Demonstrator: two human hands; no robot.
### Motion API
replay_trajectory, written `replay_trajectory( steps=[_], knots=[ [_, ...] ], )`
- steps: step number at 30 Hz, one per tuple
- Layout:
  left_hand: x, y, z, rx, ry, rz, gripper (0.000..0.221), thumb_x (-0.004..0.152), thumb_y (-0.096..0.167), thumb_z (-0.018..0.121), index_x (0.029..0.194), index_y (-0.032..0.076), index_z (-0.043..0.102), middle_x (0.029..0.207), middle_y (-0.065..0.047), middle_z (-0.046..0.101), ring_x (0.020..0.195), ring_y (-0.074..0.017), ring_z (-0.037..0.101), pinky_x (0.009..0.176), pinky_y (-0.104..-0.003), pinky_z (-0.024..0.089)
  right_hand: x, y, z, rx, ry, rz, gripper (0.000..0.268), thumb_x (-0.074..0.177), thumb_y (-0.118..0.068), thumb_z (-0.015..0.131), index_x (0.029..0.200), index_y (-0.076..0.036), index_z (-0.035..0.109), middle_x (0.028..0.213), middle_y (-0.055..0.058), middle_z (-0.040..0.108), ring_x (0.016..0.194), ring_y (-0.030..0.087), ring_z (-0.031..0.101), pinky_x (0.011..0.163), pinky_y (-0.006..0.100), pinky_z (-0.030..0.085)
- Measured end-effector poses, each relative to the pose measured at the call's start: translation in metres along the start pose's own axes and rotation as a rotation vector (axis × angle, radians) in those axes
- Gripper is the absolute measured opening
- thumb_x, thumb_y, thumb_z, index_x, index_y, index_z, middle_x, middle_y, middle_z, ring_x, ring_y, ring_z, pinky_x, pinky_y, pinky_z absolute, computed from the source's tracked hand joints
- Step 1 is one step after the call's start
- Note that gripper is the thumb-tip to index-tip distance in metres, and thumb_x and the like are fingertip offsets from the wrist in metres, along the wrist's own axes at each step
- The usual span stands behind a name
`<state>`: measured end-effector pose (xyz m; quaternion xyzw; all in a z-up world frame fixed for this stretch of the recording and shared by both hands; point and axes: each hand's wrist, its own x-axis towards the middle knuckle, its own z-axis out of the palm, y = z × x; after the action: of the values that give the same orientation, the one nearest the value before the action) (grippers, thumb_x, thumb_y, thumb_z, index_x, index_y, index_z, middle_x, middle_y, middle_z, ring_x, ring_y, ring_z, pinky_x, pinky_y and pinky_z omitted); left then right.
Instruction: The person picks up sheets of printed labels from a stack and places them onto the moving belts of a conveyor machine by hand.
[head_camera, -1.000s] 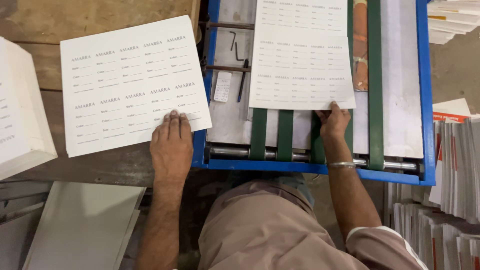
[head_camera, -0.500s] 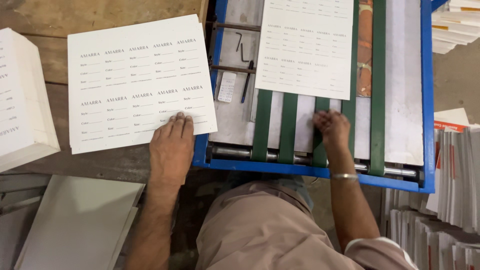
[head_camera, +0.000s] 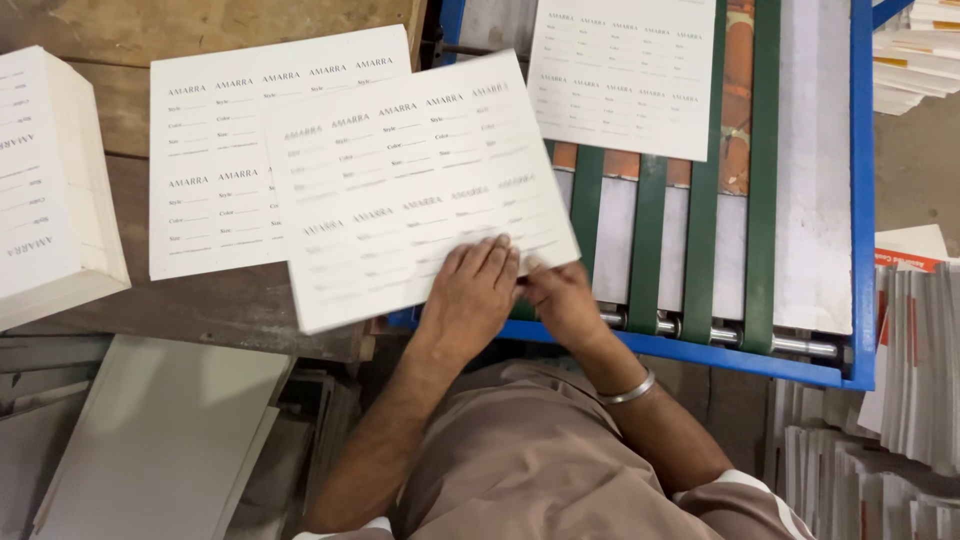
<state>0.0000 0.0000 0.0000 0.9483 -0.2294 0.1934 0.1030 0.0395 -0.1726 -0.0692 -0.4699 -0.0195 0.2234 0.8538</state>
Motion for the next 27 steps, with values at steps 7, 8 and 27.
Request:
replay_trajectory(
  steps=[7,8,27],
  knots=[
    [-0.02,-0.066,-0.04,0.174,-0.208,-0.292,0.063,0.089,0.047,0.067,0.127,-0.004,0.065,0.135,-0.022,0.064,0.133,-0.033,0.052,0.112,-0.054,0.037,0.005,-0.036,-0.133,-0.072,0.648,-0.181,0.019,0.101,-0.008,0.056,0.116,0.004,0.059,0.111,0.015,0.072,0.102,0.024,0.074,0.089,0.037,0.067],
    [-0.023,-0.076,-0.045,0.246,-0.185,-0.32,0.07,0.084,0.049,0.068,0.127,-0.006,0.066,0.135,-0.024,0.064,0.131,-0.0347,0.053,0.11,-0.054,0.037,0.002,-0.039,-0.156,-0.1,0.688,-0.235,0.016,0.105,-0.007,0.058,0.116,0.004,0.056,0.11,0.016,0.069,0.097,0.024,0.071,0.085,0.037,0.064],
    [-0.042,-0.082,-0.04,0.464,-0.049,-0.282,0.031,0.097,0.01,0.066,0.125,-0.003,0.069,0.129,-0.021,0.07,0.123,-0.0302,0.067,0.099,-0.041,0.056,0.05,-0.013,-0.23,-0.007,0.809,-0.268,0.023,0.103,-0.011,0.054,0.121,0.004,0.054,0.108,0.016,0.069,0.091,0.027,0.074,0.077,0.041,0.068]
  ],
)
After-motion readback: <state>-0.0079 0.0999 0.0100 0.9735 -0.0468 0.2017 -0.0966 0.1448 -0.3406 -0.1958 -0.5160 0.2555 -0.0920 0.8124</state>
